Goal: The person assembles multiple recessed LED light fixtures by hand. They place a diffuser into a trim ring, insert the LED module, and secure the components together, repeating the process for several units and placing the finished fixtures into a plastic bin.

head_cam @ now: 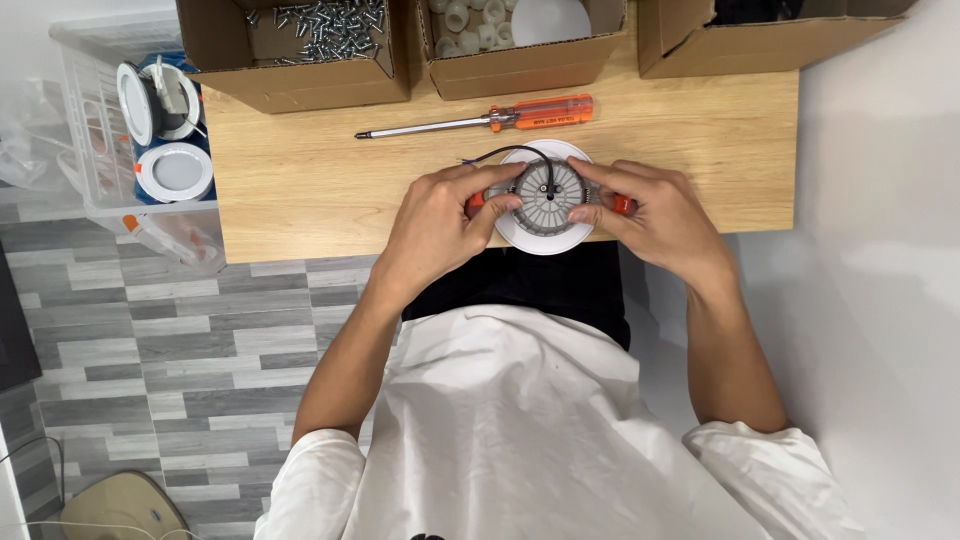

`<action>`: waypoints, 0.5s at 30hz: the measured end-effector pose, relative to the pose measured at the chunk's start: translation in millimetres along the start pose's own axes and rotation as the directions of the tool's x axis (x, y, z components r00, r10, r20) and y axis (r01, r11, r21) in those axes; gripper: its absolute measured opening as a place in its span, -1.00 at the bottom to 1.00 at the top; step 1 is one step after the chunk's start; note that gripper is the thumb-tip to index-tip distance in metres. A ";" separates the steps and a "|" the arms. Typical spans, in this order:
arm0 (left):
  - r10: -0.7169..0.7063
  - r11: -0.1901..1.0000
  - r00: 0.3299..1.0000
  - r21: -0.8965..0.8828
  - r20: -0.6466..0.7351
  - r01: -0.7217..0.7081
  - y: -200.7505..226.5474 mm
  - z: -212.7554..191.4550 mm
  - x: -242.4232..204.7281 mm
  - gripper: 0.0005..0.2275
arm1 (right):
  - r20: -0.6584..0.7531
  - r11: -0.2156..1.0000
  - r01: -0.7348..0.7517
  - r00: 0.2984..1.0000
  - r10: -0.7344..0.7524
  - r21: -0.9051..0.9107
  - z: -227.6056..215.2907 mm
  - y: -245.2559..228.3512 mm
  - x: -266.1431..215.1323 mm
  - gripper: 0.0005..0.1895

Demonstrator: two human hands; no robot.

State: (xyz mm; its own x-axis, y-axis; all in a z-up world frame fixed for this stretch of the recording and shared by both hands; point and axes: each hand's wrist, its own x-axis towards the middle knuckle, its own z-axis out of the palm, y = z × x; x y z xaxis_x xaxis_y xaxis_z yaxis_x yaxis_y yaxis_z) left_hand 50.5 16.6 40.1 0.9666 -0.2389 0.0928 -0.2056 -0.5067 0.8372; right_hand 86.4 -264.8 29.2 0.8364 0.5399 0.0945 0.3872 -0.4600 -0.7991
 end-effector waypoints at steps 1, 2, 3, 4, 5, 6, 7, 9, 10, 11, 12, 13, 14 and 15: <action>-0.020 0.999 1.000 0.044 0.022 0.019 2.3 -1.6 0.1 -0.72 | 0.003 1.000 0.001 1.000 -0.001 0.004 -0.2 -1.0 -0.3 -0.51; -0.040 0.995 0.998 0.089 0.042 0.037 4.7 -3.2 0.4 -0.71 | 0.005 1.000 0.003 1.000 -0.003 0.008 -0.5 -2.0 -0.6 -0.52; -0.039 0.995 0.998 0.090 0.043 0.035 6.3 -6.0 -0.7 -0.71 | 0.003 1.000 0.002 1.000 -0.002 0.007 -1.2 -2.6 -0.9 -0.52; -0.079 0.982 0.994 0.179 0.078 0.064 8.0 -9.2 -1.1 -0.69 | 0.009 1.000 0.000 1.000 0.000 0.006 -2.0 -3.1 -0.5 -0.51; -0.122 0.959 0.986 0.269 0.109 0.089 10.1 -12.5 -1.8 -0.67 | 0.016 1.000 -0.002 1.000 0.002 0.004 -3.0 -4.0 -0.4 -0.51; -0.119 0.958 0.987 0.272 0.108 0.086 13.9 -14.9 -1.6 -0.67 | 0.012 1.000 0.001 1.000 -0.001 0.004 -3.8 -5.2 -0.4 -0.51; -0.138 0.927 0.984 0.365 0.109 0.089 17.9 -17.2 -1.6 -0.64 | 0.018 1.000 -0.010 1.000 0.010 0.011 -4.7 -6.5 -0.5 -0.50; -0.150 0.884 0.983 0.460 0.105 0.085 22.0 -20.9 -2.1 -0.60 | 0.018 1.000 -0.015 1.000 0.014 0.017 -7.1 -9.2 0.5 -0.49; -0.114 0.856 0.989 0.514 0.090 0.052 22.1 -21.4 -4.3 -0.62 | 0.028 0.999 -0.029 0.999 0.028 0.026 -8.0 -10.9 -0.1 -0.49; -0.077 0.823 0.994 0.567 0.077 0.020 22.2 -21.5 -6.5 -0.61 | 0.038 0.998 -0.044 0.998 0.042 0.036 -9.0 -12.3 -0.9 -0.48; -0.072 0.822 0.994 0.570 0.080 0.014 27.9 -22.4 -3.2 -0.61 | 0.031 0.998 -0.042 0.999 0.041 0.036 -8.5 -9.6 -1.2 -0.48; 0.060 0.848 0.991 0.517 0.120 -0.114 33.5 -22.9 0.1 -0.65 | 0.034 1.000 -0.011 0.999 0.010 0.021 -8.1 -6.6 -1.6 -0.48; 0.191 0.856 0.969 0.456 0.155 -0.242 39.2 -22.6 2.3 -0.65 | 0.038 1.000 0.017 0.999 -0.017 0.006 -7.1 -3.6 -3.5 -0.48; 0.194 0.855 0.968 0.457 0.159 -0.246 43.7 -20.8 6.7 -0.65 | 0.032 1.000 0.015 0.999 -0.016 0.007 -7.0 -4.1 -4.2 -0.48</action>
State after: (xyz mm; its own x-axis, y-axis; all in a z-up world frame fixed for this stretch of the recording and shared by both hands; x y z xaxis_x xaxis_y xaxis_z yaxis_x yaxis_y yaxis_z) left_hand 51.2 10.1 88.5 0.8714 -0.4616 0.1661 -0.4838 -0.7526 0.4467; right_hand 84.1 -270.1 36.2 0.8173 0.5696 0.0876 0.3972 -0.4466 -0.8017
